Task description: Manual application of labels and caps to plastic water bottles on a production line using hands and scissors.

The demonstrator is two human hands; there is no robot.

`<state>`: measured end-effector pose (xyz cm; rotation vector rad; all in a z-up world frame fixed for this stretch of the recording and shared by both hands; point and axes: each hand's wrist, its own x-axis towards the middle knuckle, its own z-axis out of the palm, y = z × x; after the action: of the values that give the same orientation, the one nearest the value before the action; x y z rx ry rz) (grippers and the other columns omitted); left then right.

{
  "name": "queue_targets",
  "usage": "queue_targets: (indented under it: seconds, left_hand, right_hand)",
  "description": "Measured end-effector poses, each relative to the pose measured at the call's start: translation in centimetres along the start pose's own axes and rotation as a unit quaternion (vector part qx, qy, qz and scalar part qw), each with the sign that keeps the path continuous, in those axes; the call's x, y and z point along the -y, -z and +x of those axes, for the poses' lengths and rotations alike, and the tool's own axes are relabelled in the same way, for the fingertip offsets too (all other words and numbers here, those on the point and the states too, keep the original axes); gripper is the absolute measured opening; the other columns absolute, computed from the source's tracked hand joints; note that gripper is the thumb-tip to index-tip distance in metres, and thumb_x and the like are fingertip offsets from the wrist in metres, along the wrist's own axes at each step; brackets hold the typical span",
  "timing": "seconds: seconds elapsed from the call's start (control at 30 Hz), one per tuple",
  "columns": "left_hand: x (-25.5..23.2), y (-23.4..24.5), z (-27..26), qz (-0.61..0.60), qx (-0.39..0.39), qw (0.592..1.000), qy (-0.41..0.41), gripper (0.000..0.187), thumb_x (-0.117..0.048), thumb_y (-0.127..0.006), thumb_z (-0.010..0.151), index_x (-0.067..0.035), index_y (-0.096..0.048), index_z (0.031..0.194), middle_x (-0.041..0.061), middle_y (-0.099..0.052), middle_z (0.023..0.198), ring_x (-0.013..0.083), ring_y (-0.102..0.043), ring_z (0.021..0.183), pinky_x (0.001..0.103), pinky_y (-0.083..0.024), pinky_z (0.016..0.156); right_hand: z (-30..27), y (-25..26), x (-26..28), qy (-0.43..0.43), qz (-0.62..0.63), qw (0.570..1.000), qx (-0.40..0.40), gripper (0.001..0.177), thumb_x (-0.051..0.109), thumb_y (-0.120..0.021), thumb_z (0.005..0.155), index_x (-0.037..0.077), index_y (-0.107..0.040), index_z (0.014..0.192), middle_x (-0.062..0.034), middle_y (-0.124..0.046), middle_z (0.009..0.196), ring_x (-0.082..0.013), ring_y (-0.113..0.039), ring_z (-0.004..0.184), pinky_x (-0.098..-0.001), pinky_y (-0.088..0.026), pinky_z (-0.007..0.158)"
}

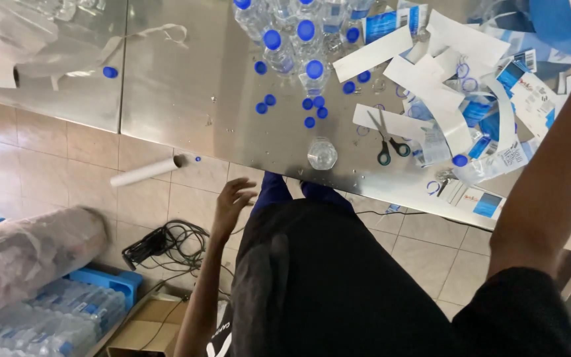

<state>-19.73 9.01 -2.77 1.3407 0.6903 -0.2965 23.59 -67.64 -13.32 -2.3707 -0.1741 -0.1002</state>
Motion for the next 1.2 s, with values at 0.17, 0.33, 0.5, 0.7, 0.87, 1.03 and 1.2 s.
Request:
queue_targets:
  seconds: [0.17, 0.33, 0.5, 0.7, 0.87, 1.03, 1.2]
  left_hand:
    - [-0.2, -9.9, 7.0, 0.277, 0.13, 0.909, -0.282, 0.096, -0.046, -0.094, 0.086, -0.014, -0.049, 0.165, 0.023, -0.053, 0.162, 0.0508, -0.046, 0.151, 0.061, -0.04, 0.124]
    - [1.0, -15.0, 11.9, 0.281, 0.18, 0.88, -0.338, 0.122, -0.063, -0.094, 0.077, -0.016, -0.036, 0.173, 0.018, -0.038, 0.173, 0.0435, -0.034, 0.162, 0.058, -0.028, 0.133]
    - [0.2, -16.7, 12.3, 0.27, 0.213, 0.897, -0.276, 0.097, -0.049, -0.094, 0.086, -0.027, -0.045, 0.166, 0.008, -0.05, 0.166, 0.034, -0.041, 0.161, 0.054, -0.03, 0.133]
    - [0.7, -17.4, 13.5, 0.298, 0.227, 0.896, -0.237, 0.087, -0.028, -0.094, 0.086, -0.031, -0.05, 0.161, 0.0, -0.057, 0.159, 0.0264, -0.046, 0.158, 0.051, -0.033, 0.13]
    - [1.2, -17.2, 14.6, 0.293, 0.259, 0.88, -0.27, 0.089, -0.038, -0.098, 0.081, -0.029, -0.052, 0.157, 0.002, -0.058, 0.16, 0.026, -0.047, 0.157, 0.05, -0.035, 0.131]
    - [2.0, -17.7, 16.4, 0.28, 0.278, 0.866, -0.307, 0.089, -0.037, -0.1, 0.08, -0.023, -0.055, 0.156, 0.009, -0.062, 0.156, 0.0327, -0.053, 0.152, 0.052, -0.038, 0.13]
    - [-0.9, -17.7, 16.0, 0.309, 0.322, 0.852, -0.272, 0.084, -0.038, -0.095, 0.086, -0.028, -0.05, 0.156, 0.013, -0.067, 0.145, 0.0374, -0.06, 0.143, 0.054, -0.044, 0.127]
  right_hand:
    - [-10.3, -3.0, 41.6, -0.129, 0.286, 0.938, 0.15, 0.034, -0.005, -0.078, 0.103, -0.001, -0.073, 0.137, -0.0187, -0.069, 0.12, -0.0286, -0.076, 0.092, -0.0421, -0.066, 0.091]
    - [-17.1, -11.7, 48.2, -0.168, 0.344, 0.88, 0.281, 0.041, 0.01, -0.084, 0.094, -0.001, -0.075, 0.133, -0.0223, -0.065, 0.134, -0.0305, -0.07, 0.109, -0.0444, -0.068, 0.081]
    - [-18.2, -13.8, 51.2, -0.146, 0.283, 0.918, 0.237, 0.035, 0.011, -0.08, 0.103, -0.001, -0.074, 0.135, -0.0241, -0.057, 0.136, -0.0327, -0.073, 0.109, -0.043, -0.067, 0.079]
    - [-17.3, -12.7, 52.8, -0.207, 0.244, 0.913, 0.253, 0.041, 0.022, -0.076, 0.107, 0.003, -0.071, 0.143, -0.0199, -0.061, 0.117, -0.0279, -0.074, 0.098, -0.0418, -0.07, 0.075]
    - [-17.3, -13.8, 51.0, -0.233, 0.281, 0.881, 0.302, 0.038, 0.02, -0.069, 0.109, 0.001, -0.066, 0.142, -0.0179, -0.064, 0.087, -0.0194, -0.07, 0.079, -0.0302, -0.062, 0.049]
    - [-18.0, -15.1, 49.4, -0.246, 0.289, 0.888, 0.261, 0.029, 0.017, -0.069, 0.11, 0.002, -0.07, 0.134, -0.0177, -0.066, 0.08, -0.0171, -0.067, 0.072, -0.0286, -0.06, 0.047]
    - [-18.3, -15.5, 49.3, -0.238, 0.297, 0.896, 0.23, 0.027, 0.019, -0.069, 0.11, 0.002, -0.071, 0.131, -0.0161, -0.066, 0.077, -0.0175, -0.068, 0.07, -0.0302, -0.062, 0.048]
